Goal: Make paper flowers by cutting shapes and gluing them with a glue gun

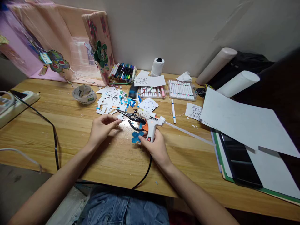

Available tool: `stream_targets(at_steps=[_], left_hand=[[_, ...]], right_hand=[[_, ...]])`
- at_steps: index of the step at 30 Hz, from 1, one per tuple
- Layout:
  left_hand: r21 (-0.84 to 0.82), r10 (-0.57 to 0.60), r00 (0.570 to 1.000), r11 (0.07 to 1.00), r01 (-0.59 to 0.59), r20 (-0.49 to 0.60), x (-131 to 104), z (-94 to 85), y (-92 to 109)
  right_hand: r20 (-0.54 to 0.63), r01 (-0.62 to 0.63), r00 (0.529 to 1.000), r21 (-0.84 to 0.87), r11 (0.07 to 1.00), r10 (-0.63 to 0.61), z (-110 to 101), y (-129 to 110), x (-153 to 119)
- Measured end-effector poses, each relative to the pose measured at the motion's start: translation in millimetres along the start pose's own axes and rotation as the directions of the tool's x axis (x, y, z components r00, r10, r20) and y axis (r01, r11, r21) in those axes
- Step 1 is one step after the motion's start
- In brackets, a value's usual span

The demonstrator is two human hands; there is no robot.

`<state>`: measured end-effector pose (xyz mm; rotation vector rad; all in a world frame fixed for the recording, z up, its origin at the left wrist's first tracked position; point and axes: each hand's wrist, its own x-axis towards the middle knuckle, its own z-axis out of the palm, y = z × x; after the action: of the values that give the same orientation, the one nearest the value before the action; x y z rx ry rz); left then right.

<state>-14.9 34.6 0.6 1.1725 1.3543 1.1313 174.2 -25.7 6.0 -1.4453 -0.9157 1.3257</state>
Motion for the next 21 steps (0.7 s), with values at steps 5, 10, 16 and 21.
stream_targets(at_steps=[5, 10, 16, 21], left_hand=[[0.221, 0.197, 0.98, 0.956, -0.191, -0.006, 1.6, -4.8, -2.8], [0.309, 0.336, 0.941, 0.893, -0.328, 0.029, 4.5, -8.0, -7.8], [0.397, 0.333, 0.939, 0.852, -0.341, 0.091, 0.5, -6.2, -5.7], [0.451, 0.157, 0.93, 0.839, -0.303, 0.332, -8.0, 0.5, 6.1]], right_hand=[[0.001, -0.01, 1.0, 0.025, 1.0, 0.01, -0.5, 1.2, 0.3], [-0.001, -0.007, 1.0, 0.027, 1.0, 0.007, -0.9, 3.8, 0.3], [-0.01, 0.026, 1.0, -0.037, 0.999, -0.027, -1.8, 5.7, 2.2], [-0.015, 0.057, 0.998, -0.094, 0.994, -0.059, -2.0, 5.5, 2.2]])
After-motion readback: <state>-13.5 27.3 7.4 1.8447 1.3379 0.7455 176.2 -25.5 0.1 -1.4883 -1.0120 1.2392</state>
